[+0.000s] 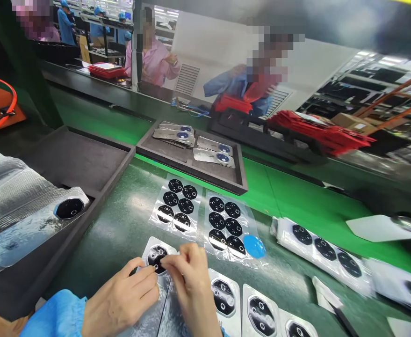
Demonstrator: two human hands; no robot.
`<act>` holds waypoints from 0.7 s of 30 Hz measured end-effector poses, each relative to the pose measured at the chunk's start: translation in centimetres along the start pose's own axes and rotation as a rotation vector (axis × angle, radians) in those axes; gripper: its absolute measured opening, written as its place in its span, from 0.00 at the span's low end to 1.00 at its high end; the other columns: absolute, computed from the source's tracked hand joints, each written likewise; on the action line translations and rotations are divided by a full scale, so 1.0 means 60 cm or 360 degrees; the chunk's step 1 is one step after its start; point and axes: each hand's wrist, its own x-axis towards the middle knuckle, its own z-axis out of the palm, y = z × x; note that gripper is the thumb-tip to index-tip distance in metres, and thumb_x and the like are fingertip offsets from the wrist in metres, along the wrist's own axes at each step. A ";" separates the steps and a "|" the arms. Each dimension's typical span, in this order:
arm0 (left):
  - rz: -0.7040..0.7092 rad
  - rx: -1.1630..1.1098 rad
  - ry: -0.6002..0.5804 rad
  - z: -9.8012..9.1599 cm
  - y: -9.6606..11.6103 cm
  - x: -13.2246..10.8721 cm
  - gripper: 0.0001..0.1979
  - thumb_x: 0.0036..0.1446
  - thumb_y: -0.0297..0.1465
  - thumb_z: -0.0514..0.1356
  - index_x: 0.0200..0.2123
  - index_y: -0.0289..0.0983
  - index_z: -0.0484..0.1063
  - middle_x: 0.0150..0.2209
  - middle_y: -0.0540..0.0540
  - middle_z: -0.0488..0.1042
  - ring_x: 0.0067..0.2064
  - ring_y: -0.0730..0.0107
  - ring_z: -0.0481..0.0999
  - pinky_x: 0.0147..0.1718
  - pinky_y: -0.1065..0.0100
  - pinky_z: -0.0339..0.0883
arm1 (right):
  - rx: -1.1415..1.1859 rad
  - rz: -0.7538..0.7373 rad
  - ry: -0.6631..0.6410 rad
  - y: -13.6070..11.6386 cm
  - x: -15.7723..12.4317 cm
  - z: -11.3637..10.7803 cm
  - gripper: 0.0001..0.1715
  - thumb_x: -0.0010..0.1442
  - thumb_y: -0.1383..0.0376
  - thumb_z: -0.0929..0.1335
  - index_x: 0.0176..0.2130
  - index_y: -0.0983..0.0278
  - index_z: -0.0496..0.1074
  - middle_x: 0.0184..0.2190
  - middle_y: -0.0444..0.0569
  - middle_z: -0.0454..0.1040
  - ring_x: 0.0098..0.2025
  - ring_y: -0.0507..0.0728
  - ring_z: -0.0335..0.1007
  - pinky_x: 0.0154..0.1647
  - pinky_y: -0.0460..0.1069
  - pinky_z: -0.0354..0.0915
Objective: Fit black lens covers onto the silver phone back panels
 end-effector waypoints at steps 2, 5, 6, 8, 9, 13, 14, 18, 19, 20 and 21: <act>0.0007 -0.0054 -0.0013 0.001 -0.001 -0.001 0.14 0.67 0.18 0.46 0.34 0.33 0.69 0.35 0.46 0.73 0.40 0.67 0.74 0.50 0.59 0.63 | 0.0164 0.0112 0.0109 0.003 -0.003 -0.008 0.11 0.66 0.71 0.63 0.37 0.59 0.72 0.33 0.46 0.61 0.37 0.56 0.61 0.36 0.50 0.62; 0.0015 -0.0092 -0.0022 0.001 -0.001 -0.002 0.14 0.67 0.18 0.46 0.34 0.32 0.69 0.36 0.44 0.74 0.42 0.66 0.74 0.49 0.59 0.65 | 0.0335 0.0277 0.0145 0.008 -0.008 -0.010 0.08 0.67 0.69 0.64 0.38 0.59 0.72 0.33 0.45 0.61 0.36 0.56 0.63 0.36 0.50 0.63; 0.0015 -0.0094 -0.0023 0.001 -0.001 -0.002 0.15 0.67 0.18 0.46 0.34 0.32 0.69 0.36 0.44 0.74 0.42 0.65 0.74 0.49 0.60 0.66 | 0.0368 0.0320 0.0155 0.009 -0.010 -0.007 0.08 0.67 0.68 0.64 0.37 0.59 0.71 0.33 0.45 0.61 0.36 0.55 0.64 0.37 0.50 0.63; 0.0014 -0.0096 -0.0026 0.000 -0.001 -0.001 0.16 0.68 0.19 0.45 0.34 0.32 0.70 0.36 0.44 0.74 0.43 0.64 0.74 0.49 0.60 0.67 | 0.0407 0.0368 0.0173 0.012 -0.012 -0.001 0.08 0.67 0.68 0.64 0.38 0.60 0.72 0.33 0.45 0.62 0.37 0.55 0.64 0.38 0.50 0.63; 0.0010 -0.0101 -0.0029 -0.001 -0.001 0.000 0.16 0.68 0.20 0.45 0.35 0.31 0.70 0.36 0.44 0.74 0.43 0.64 0.73 0.49 0.60 0.67 | 0.0418 0.0375 0.0181 0.013 -0.013 0.002 0.08 0.67 0.68 0.64 0.38 0.59 0.72 0.33 0.45 0.62 0.37 0.55 0.64 0.38 0.50 0.63; -0.0058 -0.0202 0.0000 -0.009 -0.007 0.004 0.16 0.69 0.21 0.44 0.36 0.31 0.70 0.36 0.44 0.74 0.43 0.65 0.73 0.51 0.59 0.68 | 0.0417 0.0373 0.0181 0.016 -0.014 0.007 0.08 0.67 0.68 0.64 0.39 0.59 0.73 0.33 0.45 0.63 0.37 0.55 0.64 0.38 0.49 0.62; -0.0079 -0.0240 0.0022 -0.012 -0.010 0.005 0.16 0.70 0.21 0.44 0.36 0.31 0.70 0.37 0.44 0.74 0.43 0.66 0.73 0.53 0.59 0.67 | 0.0413 0.0374 0.0182 0.016 -0.014 0.007 0.08 0.67 0.68 0.64 0.39 0.59 0.73 0.33 0.45 0.63 0.37 0.55 0.64 0.38 0.49 0.62; -0.0123 -0.0288 0.0063 -0.020 -0.028 0.008 0.16 0.70 0.21 0.44 0.39 0.32 0.71 0.36 0.45 0.74 0.45 0.68 0.74 0.58 0.57 0.64 | 0.0417 0.0375 0.0163 0.016 -0.015 0.006 0.08 0.67 0.69 0.64 0.39 0.59 0.72 0.33 0.45 0.62 0.37 0.55 0.64 0.38 0.49 0.62; -0.0117 -0.0271 0.0052 -0.020 -0.032 0.009 0.16 0.70 0.21 0.44 0.40 0.33 0.71 0.35 0.46 0.74 0.46 0.68 0.75 0.59 0.56 0.64 | 0.0417 0.0374 0.0153 0.016 -0.016 0.007 0.08 0.68 0.69 0.63 0.39 0.60 0.71 0.33 0.45 0.62 0.38 0.55 0.64 0.39 0.49 0.63; -0.0105 -0.0251 0.0046 -0.019 -0.035 0.009 0.16 0.70 0.20 0.44 0.40 0.33 0.71 0.34 0.46 0.74 0.46 0.68 0.75 0.59 0.56 0.64 | 0.0417 0.0373 0.0142 0.017 -0.016 0.007 0.08 0.68 0.69 0.63 0.39 0.60 0.71 0.34 0.46 0.62 0.38 0.55 0.64 0.39 0.49 0.63; -0.0085 -0.0233 0.0045 -0.017 -0.037 0.008 0.16 0.69 0.20 0.44 0.40 0.33 0.71 0.34 0.46 0.75 0.46 0.67 0.75 0.58 0.55 0.65 | 0.0417 0.0372 0.0133 0.017 -0.016 0.008 0.08 0.68 0.69 0.63 0.39 0.60 0.70 0.34 0.46 0.62 0.38 0.55 0.64 0.39 0.49 0.63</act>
